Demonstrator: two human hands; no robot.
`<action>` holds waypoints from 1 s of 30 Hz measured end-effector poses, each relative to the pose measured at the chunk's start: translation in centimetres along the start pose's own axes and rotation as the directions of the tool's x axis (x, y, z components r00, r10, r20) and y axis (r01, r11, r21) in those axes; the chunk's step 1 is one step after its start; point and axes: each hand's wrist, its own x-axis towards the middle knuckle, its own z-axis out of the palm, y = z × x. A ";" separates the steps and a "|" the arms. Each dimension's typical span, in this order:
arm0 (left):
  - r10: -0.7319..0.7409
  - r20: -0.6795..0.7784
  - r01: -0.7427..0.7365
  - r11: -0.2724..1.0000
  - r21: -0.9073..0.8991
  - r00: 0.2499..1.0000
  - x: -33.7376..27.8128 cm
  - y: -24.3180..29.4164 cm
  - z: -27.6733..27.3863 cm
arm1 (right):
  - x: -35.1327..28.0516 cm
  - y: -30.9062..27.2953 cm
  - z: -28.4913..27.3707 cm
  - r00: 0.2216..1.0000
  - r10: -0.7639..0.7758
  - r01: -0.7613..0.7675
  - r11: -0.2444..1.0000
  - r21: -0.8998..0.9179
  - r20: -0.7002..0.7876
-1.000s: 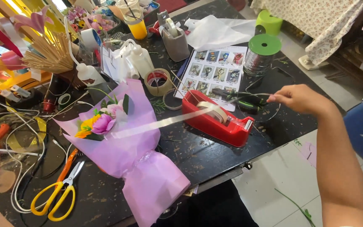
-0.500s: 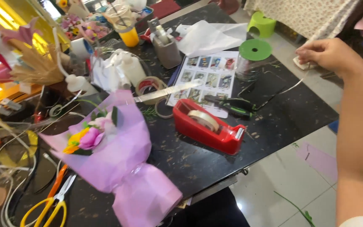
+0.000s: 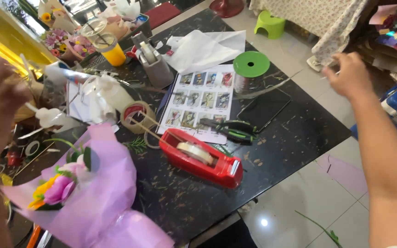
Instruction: The person wraps a bouquet of flowers in purple paper and secures it with tape. They then use wire cutters to cut a piece of silver wire from a spool and bend it into a loop.
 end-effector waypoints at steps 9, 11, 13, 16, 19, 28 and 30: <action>0.009 0.645 -0.444 0.733 0.516 0.764 3.1 3.4 31.7 | -0.9 10.9 7.1 0.989 -0.114 0.141 0.918 -0.370 0.093; -0.368 0.753 -0.607 0.446 0.658 0.546 -0.3 1.6 36.4 | -1.2 11.2 7.7 0.988 -0.137 0.153 0.901 -0.405 0.067; -0.400 0.844 -0.640 0.553 0.533 0.356 -2.8 -1.0 39.7 | -1.0 10.6 7.5 0.989 0.066 -0.052 0.993 -0.106 0.132; -0.172 0.753 -0.360 0.796 0.486 0.635 -2.6 -7.8 44.8 | -0.1 11.6 8.6 0.993 0.085 -0.077 0.993 0.095 -0.083; -0.059 0.504 -0.319 0.708 0.630 0.862 -0.9 -18.5 49.2 | 1.8 12.5 13.3 0.953 0.135 -0.114 0.989 0.092 -0.271; -0.477 0.589 0.524 0.845 0.105 0.652 -5.7 -8.0 49.4 | 9.9 1.6 16.7 0.892 0.304 -0.354 0.006 0.935 0.335; -0.458 0.596 0.493 0.862 0.116 0.659 -7.0 -6.4 49.3 | 10.0 -0.2 18.0 0.886 0.285 -0.424 0.183 0.887 0.365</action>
